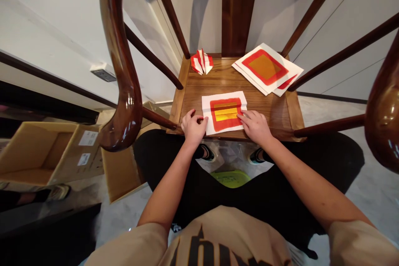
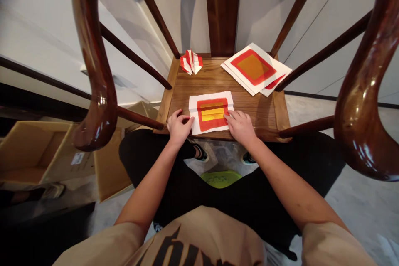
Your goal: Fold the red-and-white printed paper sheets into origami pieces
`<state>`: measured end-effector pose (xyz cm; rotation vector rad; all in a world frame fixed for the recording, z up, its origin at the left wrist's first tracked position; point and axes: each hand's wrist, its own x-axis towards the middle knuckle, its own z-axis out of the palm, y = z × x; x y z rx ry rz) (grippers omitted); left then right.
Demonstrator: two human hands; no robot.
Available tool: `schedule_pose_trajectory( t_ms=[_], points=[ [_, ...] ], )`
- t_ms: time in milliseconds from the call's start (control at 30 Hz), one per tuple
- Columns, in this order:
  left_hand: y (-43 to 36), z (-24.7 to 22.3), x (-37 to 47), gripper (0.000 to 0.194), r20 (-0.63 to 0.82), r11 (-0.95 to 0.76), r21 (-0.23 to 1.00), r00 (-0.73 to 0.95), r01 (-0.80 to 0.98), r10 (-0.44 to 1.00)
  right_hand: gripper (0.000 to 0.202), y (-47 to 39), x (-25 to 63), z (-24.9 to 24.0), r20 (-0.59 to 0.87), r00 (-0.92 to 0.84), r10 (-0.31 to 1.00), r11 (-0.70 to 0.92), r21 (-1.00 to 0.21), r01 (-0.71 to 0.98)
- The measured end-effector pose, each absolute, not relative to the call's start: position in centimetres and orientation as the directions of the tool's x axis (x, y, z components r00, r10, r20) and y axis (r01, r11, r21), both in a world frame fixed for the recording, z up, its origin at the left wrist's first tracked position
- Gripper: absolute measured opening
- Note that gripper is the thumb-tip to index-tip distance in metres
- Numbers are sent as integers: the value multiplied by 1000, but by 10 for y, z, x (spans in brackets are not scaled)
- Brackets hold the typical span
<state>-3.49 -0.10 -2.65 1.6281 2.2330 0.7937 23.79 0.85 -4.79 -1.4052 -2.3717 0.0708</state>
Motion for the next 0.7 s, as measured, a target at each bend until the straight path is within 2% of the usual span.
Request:
schedule_pose_trajectory(
  t_ms=[400, 700],
  points=[
    [-2, -28, -31, 14, 184, 185, 482, -306, 856, 934, 34, 9, 238, -49, 298, -407, 864, 485, -271, 832],
    [-4, -29, -31, 17, 216, 148, 434, -262, 889, 941, 35, 10, 238, -47, 268, -403, 875, 468, -260, 845]
  ],
)
